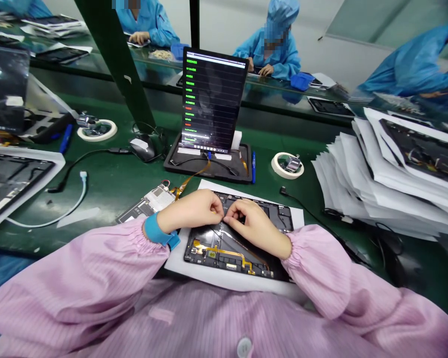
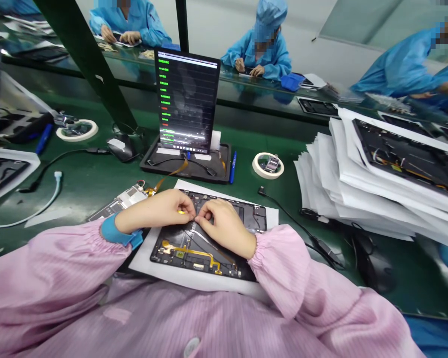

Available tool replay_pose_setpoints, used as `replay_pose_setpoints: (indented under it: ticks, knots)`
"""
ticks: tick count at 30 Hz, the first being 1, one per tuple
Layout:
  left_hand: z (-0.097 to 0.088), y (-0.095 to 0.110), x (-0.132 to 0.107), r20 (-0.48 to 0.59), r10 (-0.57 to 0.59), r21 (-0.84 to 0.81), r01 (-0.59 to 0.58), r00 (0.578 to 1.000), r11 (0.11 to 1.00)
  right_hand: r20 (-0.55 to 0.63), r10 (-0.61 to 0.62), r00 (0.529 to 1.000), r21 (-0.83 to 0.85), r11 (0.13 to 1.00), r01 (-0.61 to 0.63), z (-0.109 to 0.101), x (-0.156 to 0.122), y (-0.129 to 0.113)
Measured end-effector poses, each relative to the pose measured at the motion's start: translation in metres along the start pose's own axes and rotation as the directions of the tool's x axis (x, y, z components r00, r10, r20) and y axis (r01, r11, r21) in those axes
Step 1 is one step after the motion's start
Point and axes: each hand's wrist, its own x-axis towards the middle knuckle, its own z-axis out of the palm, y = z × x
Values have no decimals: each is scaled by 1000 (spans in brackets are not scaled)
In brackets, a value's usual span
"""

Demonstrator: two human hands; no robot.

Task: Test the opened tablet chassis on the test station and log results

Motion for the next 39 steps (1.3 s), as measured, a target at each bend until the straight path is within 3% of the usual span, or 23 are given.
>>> replay_pose_setpoints:
  ticks: [3, 5, 7, 9, 11, 13, 14, 15, 17, 19, 21, 24, 27, 29, 32, 34, 37, 39]
  knots:
    - [1, 1, 0, 1, 15, 6, -15, 1000, 1000, -7, 10, 1000, -27, 1000, -10, 4, -3, -3]
    - [2, 1, 0, 1, 21, 2, -21, 1000, 1000, 50, 1, 999, -24, 1000, 0, -4, -1, -4]
    - [4, 0, 1, 1, 13, -15, -13, 1000, 1000, 64, -21, 998, -34, 999, 24, -30, 8, -1]
    - [5, -1, 3, 1, 8, -34, -8, 1000, 999, -117, -40, 992, -153, 988, 22, -73, 26, 8]
    - [6, -1, 4, -4, 12, -40, -12, 1000, 999, -448, -55, 892, -361, 924, -124, -122, 51, 24]
    - [5, 0, 4, -12, 20, -43, -20, 1000, 999, -657, 102, 747, -393, 799, -454, -161, 78, 46]
    - [5, 1, 4, -16, 22, -47, -22, 1000, 999, -697, 240, 675, -339, 720, -605, -172, 90, 59]
    - [4, 1, 4, -16, 24, -53, -25, 1000, 998, -701, 322, 636, -295, 681, -670, -177, 100, 72]
    - [5, 0, 4, -10, 27, -75, -28, 1000, 997, -672, 427, 605, -252, 636, -729, -173, 115, 93]
    - [6, -2, 5, -5, 32, -102, -33, 999, 994, -654, 452, 606, -250, 627, -738, -163, 123, 104]
    - [7, -4, 6, -8, 35, -117, -36, 999, 993, -662, 403, 631, -289, 640, -712, -157, 124, 101]
    - [8, -6, 7, -24, 34, -110, -37, 999, 993, -633, 196, 749, -415, 731, -542, -157, 111, 71]
    - [8, -6, 7, -26, 43, -99, -45, 999, 994, -402, -28, 915, -553, 804, -218, -149, 75, 26]
    - [7, -6, 7, -19, 54, -97, -55, 998, 994, -164, -80, 983, -611, 791, -37, -139, 43, 1]
    - [8, -6, 7, -15, 62, -97, -64, 998, 993, 115, 55, 992, -612, 790, 27, -123, -5, -17]
    - [8, -5, 5, -28, 63, -84, -65, 998, 994, 206, 138, 969, -580, 815, 8, -115, -27, -14]
    - [1, -1, 2, -59, 133, -86, -138, 989, 987, 165, 125, 978, -487, 873, -30, -101, -38, 5]
    - [-9, 3, 2, -191, 181, -130, -207, 965, 970, -3, 52, 999, -396, 917, -49, -87, -35, 23]
